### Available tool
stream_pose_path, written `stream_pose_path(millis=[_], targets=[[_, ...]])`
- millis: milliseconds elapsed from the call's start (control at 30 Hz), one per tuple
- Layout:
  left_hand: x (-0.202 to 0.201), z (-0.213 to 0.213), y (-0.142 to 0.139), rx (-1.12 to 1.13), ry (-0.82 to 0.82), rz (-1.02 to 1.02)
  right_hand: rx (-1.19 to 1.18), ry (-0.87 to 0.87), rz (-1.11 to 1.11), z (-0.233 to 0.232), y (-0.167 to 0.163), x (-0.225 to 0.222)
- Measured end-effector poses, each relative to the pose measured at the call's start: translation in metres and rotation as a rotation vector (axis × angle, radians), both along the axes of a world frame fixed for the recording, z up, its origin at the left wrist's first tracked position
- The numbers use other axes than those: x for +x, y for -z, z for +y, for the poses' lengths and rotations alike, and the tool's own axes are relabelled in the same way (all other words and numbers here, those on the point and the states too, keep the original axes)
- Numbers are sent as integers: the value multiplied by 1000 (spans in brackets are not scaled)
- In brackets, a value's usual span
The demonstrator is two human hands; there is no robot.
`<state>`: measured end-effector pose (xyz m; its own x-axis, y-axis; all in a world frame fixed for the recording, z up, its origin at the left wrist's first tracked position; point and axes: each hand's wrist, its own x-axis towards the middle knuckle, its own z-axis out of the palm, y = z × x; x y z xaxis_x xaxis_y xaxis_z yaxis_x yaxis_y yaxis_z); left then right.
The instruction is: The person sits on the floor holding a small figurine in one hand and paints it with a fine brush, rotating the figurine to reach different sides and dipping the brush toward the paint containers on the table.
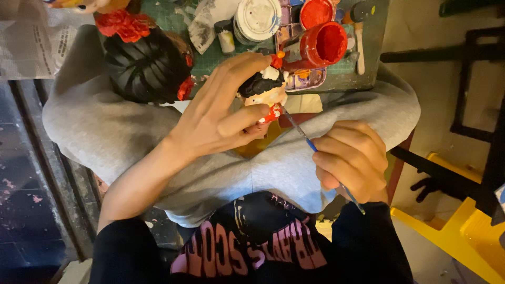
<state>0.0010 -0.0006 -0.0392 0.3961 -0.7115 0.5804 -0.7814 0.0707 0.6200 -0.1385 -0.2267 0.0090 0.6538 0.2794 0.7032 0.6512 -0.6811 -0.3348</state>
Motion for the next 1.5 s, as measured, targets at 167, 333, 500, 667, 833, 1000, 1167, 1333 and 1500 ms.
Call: stream_pose_path(millis=[167, 333, 500, 667, 833, 1000, 1167, 1333, 1500], targets=[[-2, 1, 0, 29, -38, 2, 5, 5, -30, 2, 0, 2], [-4, -4, 3, -3, -73, 68, -72, 35, 86, 1, -14, 1], [1, -5, 5, -101, -60, 119, -114, -26, -61, 3, -30, 11], [0, -2, 6, -148, -106, 124, -261, -142, -123, 10, -45, 27], [-1, 0, 6, -146, -131, 90, -276, -154, -79, 14, -48, 31], [-2, 0, 3, -131, -139, 74, -304, -114, -87, 16, -44, 32], [-1, 1, 0, -123, -124, 64, -300, -118, -120, 20, -39, 39], [-1, 2, 1, -116, -115, 52, -325, -149, -98, 17, -38, 35], [0, 1, 0, -118, -99, 28, -288, -133, -75, 13, -35, 34]])
